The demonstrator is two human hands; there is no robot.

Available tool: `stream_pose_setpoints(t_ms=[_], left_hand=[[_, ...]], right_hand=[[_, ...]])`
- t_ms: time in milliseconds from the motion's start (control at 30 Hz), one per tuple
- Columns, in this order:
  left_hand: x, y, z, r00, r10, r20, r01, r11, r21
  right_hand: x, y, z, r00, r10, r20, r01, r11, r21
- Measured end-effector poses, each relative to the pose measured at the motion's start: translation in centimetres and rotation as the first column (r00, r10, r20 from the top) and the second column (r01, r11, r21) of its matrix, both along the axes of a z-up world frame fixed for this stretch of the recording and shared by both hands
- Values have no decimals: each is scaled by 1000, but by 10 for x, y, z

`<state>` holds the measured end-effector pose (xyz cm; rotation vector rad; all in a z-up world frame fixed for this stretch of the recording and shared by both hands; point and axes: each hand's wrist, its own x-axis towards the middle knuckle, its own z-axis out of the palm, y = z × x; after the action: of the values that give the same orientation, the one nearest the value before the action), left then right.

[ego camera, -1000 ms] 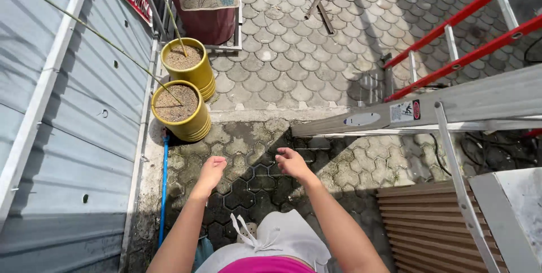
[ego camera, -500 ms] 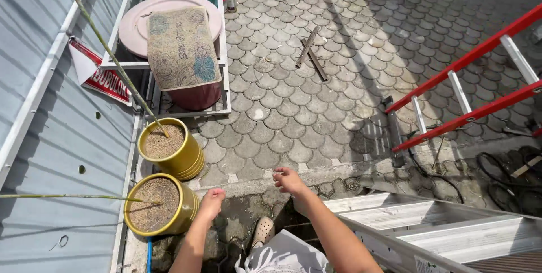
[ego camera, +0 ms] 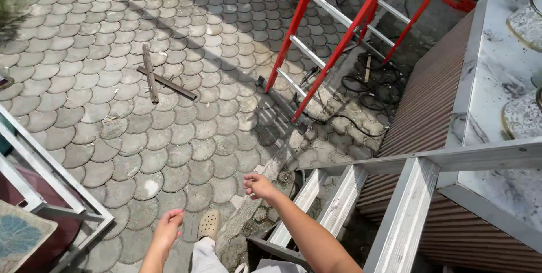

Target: Cleaning a dirty sink and countertop with a rag and water.

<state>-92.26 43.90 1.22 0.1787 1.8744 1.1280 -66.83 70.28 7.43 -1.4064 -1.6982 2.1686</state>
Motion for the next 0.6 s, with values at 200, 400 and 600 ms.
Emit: stream_pose_setpoints(t_ms=[200, 400, 600], left_hand=[[-52, 164, 40, 961, -277, 6, 276, 960, 50], [-80, 295, 22, 860, -510, 5, 510, 859, 52], [-1, 412, 38, 634, -773, -10, 772, 633, 66]], right_hand=[[55, 79, 24, 907, -408, 101, 411, 912, -5], [68, 104, 15, 745, -664, 69, 666, 746, -14], [107, 97, 8, 572, -811, 122, 809, 583, 81]])
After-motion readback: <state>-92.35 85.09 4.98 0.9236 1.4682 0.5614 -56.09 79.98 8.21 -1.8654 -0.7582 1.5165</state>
